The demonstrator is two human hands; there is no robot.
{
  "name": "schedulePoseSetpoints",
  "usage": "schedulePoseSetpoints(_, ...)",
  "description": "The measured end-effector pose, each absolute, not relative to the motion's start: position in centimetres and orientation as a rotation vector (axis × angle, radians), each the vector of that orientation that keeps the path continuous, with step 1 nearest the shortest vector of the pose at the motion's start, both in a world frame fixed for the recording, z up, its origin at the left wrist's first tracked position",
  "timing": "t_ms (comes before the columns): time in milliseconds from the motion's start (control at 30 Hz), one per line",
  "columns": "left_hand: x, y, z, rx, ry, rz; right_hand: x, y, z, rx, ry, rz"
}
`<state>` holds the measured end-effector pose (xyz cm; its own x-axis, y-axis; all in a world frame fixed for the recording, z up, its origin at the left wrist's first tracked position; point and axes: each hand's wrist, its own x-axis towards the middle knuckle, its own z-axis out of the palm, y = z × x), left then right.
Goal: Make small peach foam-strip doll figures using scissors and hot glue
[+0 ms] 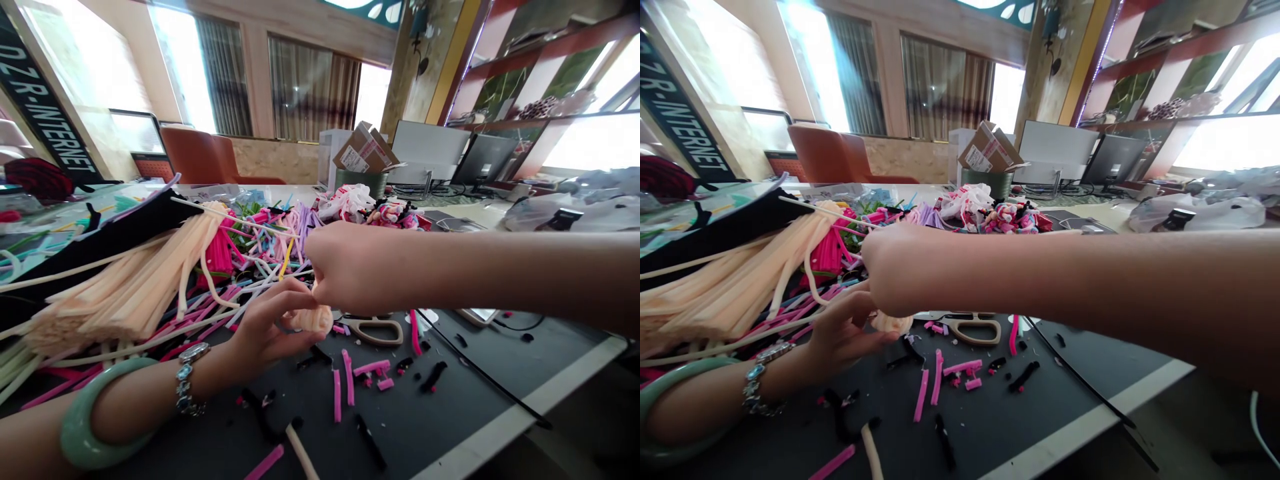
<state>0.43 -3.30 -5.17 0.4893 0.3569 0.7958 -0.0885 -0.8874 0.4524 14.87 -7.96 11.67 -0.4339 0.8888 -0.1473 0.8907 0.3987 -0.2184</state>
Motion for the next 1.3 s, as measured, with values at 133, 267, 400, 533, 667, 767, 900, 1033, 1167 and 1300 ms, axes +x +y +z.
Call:
schedulePoseSetpoints(133, 0.6, -3.3, -5.1, 2.202, 0.282, 1.364, 15.4, -7.6, 11.3, 1.676, 2.525, -0.377)
schedulePoseSetpoints(267, 0.7, -3.5, -4.9, 2.164, 0.333, 1.406, 16.4, -7.1, 10.0, 1.722, 2.708, -0.566)
schedulePoseSetpoints(400, 0.8, -3.6, -4.8, 2.136, 0.355, 1.428, 17.1, -6.6, 9.0, 1.750, 2.774, -0.703)
schedulePoseSetpoints(533, 0.8, -3.6, -4.9, 2.127, 0.377, 1.444, 17.0, -6.5, 9.0, 1.707, 2.792, -0.835)
schedulePoseSetpoints(667, 0.8, -3.6, -5.0, 2.092, 0.424, 1.442, 16.8, -6.7, 9.5, 1.775, 2.746, -0.937)
schedulePoseSetpoints(767, 0.9, -3.7, -4.9, 2.059, 0.435, 1.438, 16.8, -6.9, 9.8, 1.793, 2.721, -1.004)
schedulePoseSetpoints(900, 0.9, -3.7, -4.8, 2.035, 0.457, 1.402, 16.9, -7.0, 9.9, 1.749, 2.759, -1.050)
schedulePoseSetpoints(1033, 0.8, -3.7, -5.0, 2.004, 0.439, 1.392, 17.1, -6.9, 9.8, 1.696, 2.797, -1.023)
schedulePoseSetpoints(1167, 0.9, -3.6, -5.1, 1.969, 0.409, 1.413, 17.0, -7.0, 9.9, 1.640, 2.844, -0.917)
schedulePoseSetpoints(1300, 1.1, -3.8, -4.9, 1.902, 0.419, 1.397, 16.8, -7.3, 10.5, 1.610, 2.865, -0.764)
